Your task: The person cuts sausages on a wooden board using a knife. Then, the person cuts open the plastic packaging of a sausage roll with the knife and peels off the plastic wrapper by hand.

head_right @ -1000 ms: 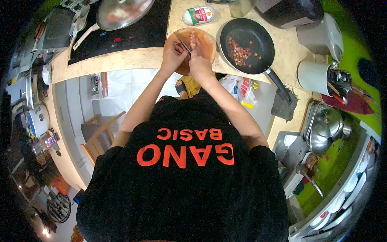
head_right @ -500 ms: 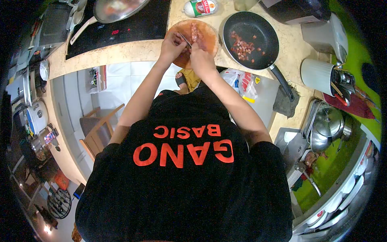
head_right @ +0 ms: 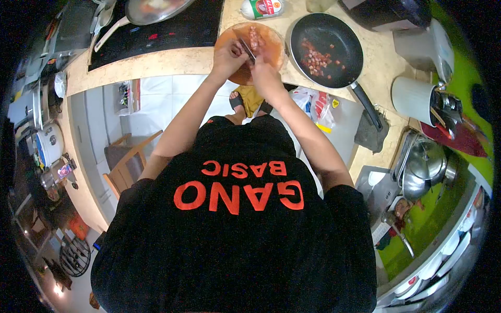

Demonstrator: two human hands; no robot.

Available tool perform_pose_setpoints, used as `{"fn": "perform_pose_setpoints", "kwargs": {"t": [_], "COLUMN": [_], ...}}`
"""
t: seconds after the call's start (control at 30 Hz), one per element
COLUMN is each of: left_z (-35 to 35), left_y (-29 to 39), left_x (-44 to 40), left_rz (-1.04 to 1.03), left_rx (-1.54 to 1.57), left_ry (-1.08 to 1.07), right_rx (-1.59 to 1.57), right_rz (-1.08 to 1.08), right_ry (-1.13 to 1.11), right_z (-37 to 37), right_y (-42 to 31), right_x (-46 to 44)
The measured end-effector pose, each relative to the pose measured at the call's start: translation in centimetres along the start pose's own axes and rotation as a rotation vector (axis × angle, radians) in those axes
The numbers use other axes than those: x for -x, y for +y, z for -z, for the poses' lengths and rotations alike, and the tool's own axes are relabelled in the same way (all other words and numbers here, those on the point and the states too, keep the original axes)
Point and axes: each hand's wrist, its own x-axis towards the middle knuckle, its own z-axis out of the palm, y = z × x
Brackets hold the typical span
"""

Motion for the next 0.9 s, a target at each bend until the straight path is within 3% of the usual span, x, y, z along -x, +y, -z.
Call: {"fn": "perform_pose_setpoints", "kwargs": {"t": [0.07, 0.13, 0.27, 0.33, 0.4, 0.43, 0.47, 0.53, 0.57, 0.67, 0.7, 0.87, 0.9], "left_z": [-0.7, -1.0, -1.0, 0.4, 1.8, 2.8, 3.4, 4.5, 3.9, 2.3, 2.7, 4.0, 4.3], "left_y": [0.0, -0.7, -0.7, -0.8, -1.9, -1.7, -1.3, -0.4, -0.3, -0.4, 0.7, 1.7, 1.5], "left_x": [0.2, 0.2, 0.2, -0.2, -1.3, -2.2, -3.4, -5.6, -6.8, -7.6, -6.9, -3.8, -3.5], "left_rz": [0.002, 0.055, 0.055, 0.088, 0.003, -0.145, -0.152, -0.280, -0.412, -0.601, -0.584, -0.393, -0.715], "left_rx": [-0.030, 0.049, 0.083, 0.090, 0.087, -0.079, -0.076, -0.329, -0.453, -0.491, -0.440, -0.156, -0.377], "left_ry": [-0.028, 0.024, 0.078, 0.047, 0.046, 0.102, 0.107, 0.055, 0.078, -0.028, -0.091, -0.210, -0.205], "right_rx": [-0.047, -0.141, -0.111, -0.143, -0.282, -0.297, -0.293, -0.404, -0.511, -0.494, -0.486, -0.475, -0.471], "right_rz": [0.061, -0.048, -0.002, -0.107, -0.121, 0.021, 0.027, -0.159, -0.142, -0.192, -0.287, -0.292, -0.317], "right_ry": [0.083, -0.044, 0.093, 0.044, 0.152, 0.335, 0.342, 0.343, 0.372, 0.368, 0.280, 0.288, 0.269], "right_z": [-0.1, 0.5, 0.6, 2.1, 2.7, 2.5, 2.6, 3.1, 3.3, 4.3, 5.4, 5.1, 5.0], "right_y": [0.2, -0.8, 0.6, -0.1, 0.7, 1.2, 1.8, 2.7, 2.9, 3.5, 2.9, 4.1, 4.4], "right_x": [-1.4, -2.8, -0.1, 1.0, 1.7, 2.0, 2.1, 2.6, 3.1, 4.8, 5.6, 8.1, 8.3]}}
